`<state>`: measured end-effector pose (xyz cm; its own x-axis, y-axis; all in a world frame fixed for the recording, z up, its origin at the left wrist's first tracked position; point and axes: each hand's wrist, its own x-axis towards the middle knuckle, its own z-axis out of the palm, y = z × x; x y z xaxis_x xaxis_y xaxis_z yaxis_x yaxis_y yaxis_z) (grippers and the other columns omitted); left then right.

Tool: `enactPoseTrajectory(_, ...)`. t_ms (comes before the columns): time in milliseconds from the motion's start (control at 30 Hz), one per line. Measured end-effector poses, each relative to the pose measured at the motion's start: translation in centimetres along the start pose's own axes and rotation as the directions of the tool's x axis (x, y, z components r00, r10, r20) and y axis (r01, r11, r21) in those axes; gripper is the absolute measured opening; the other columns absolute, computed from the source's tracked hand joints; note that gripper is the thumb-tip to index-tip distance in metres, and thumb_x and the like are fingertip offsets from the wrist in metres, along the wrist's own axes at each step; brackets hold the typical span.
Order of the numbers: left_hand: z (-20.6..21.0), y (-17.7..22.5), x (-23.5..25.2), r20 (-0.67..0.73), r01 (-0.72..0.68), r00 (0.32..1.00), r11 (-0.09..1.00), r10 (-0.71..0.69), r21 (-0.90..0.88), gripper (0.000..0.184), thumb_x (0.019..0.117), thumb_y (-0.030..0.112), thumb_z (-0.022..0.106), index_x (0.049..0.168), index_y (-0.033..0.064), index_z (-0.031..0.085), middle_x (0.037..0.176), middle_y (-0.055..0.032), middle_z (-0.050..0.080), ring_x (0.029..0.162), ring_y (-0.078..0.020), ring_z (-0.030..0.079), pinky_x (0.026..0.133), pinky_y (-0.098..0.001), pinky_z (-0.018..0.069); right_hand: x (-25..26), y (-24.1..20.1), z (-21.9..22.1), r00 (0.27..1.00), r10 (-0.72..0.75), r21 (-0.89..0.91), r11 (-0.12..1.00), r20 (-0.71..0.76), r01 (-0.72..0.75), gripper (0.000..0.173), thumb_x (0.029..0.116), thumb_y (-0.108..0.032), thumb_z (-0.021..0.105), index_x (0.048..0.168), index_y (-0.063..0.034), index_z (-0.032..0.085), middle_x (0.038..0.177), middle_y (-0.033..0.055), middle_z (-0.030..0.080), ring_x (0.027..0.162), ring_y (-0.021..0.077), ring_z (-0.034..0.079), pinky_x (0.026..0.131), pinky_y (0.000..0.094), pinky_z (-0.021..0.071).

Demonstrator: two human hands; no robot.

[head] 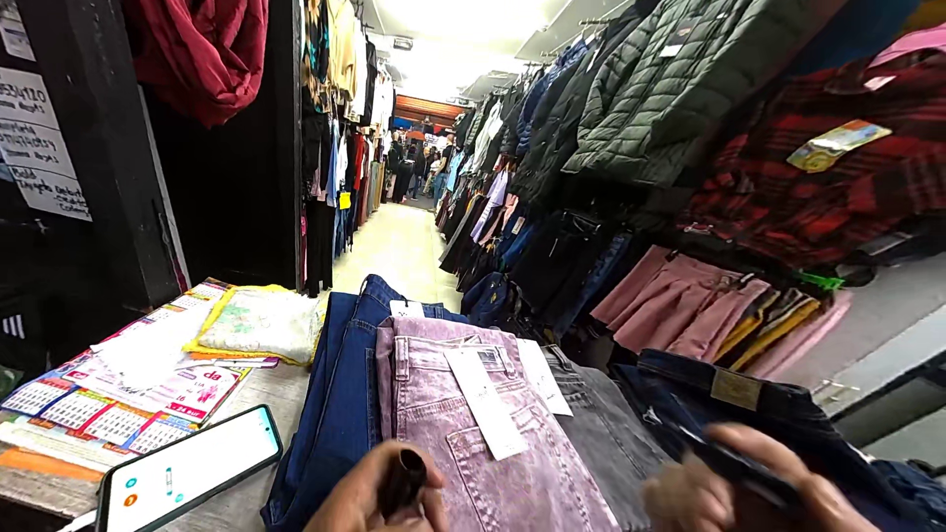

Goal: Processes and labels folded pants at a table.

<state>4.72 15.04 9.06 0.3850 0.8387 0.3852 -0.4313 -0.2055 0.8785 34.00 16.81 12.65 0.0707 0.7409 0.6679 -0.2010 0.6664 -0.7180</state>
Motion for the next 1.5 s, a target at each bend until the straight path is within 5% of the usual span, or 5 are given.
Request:
enactPoseTrajectory(100,0.4,0.1,2.8,-0.107,-0.164,0.969,0.904,0.222,0.396,0.019,0.0867,0.008,0.066,0.075,0.0097,0.051,0.064,0.0106,0.045,0.055,0.0081,0.041,0.051,-0.0092,0.0335,1.6,3.3,1.2,0.992,0.073,0.015,0.997,-0.1,-0.071,0.02,0.0986,-0.042,0.062,0.101,-0.0252,0.071,0.065,-0.0084,0.064,0.043,-0.0012,0.051,0.04,0.0155,0.0437)
enactPoseTrajectory(167,0.7,-1.7,4.3,0.056,-0.34,0.876,0.534,0.479,0.774,0.029,0.0917,0.02,0.069,0.07,0.0025,0.06,0.063,-0.0047,0.056,0.06,-0.0079,0.055,0.056,-0.02,0.0454,1.9,6.1,1.1,0.99,0.094,-0.028,0.995,-0.105,-0.098,0.016,0.0989,-0.033,0.062,0.099,-0.0214,0.072,0.064,-0.0077,0.061,0.042,-0.0006,0.047,0.04,0.0166,0.0425)
enactPoseTrajectory(267,1.3,-5.4,4.6,0.264,-0.355,0.874,0.165,0.407,0.92,0.036,0.0972,0.039,0.065,0.116,0.01,0.075,0.111,-0.0068,0.074,0.105,-0.0216,0.071,0.088,-0.0393,0.0589,0.9,9.4,1.5,0.978,0.158,-0.06,0.984,-0.135,-0.167,0.013,0.0969,-0.033,0.06,0.103,-0.0236,0.066,0.056,-0.0067,0.053,0.039,0.0021,0.045,0.039,0.0189,0.0424)
enactPoseTrajectory(367,1.7,-7.8,4.2,0.246,-0.277,0.901,0.038,0.357,0.96,0.049,0.0938,0.049,0.062,0.132,0.0183,0.07,0.13,-0.0019,0.069,0.115,-0.0199,0.066,0.09,-0.0406,0.0539,-0.1,10.8,1.8,0.987,0.13,-0.095,0.986,-0.09,-0.138,0.016,0.0939,-0.034,0.065,0.107,-0.0243,0.064,0.057,-0.0042,0.055,0.039,0.0041,0.048,0.039,0.0198,0.0447)
enactPoseTrajectory(1500,1.8,-7.5,3.6,0.262,-0.269,0.913,-0.021,0.312,0.963,0.036,0.0902,0.043,0.065,0.119,0.0231,0.075,0.131,-0.0039,0.067,0.12,-0.0227,0.062,0.091,-0.0397,0.0528,-1.8,11.6,2.2,0.996,-0.085,-0.443,0.892,0.037,0.092,0.014,0.0894,-0.016,0.069,0.096,-0.016,0.056,0.069,-0.0056,0.061,0.051,0.0044,0.056,0.047,0.0213,0.0493)
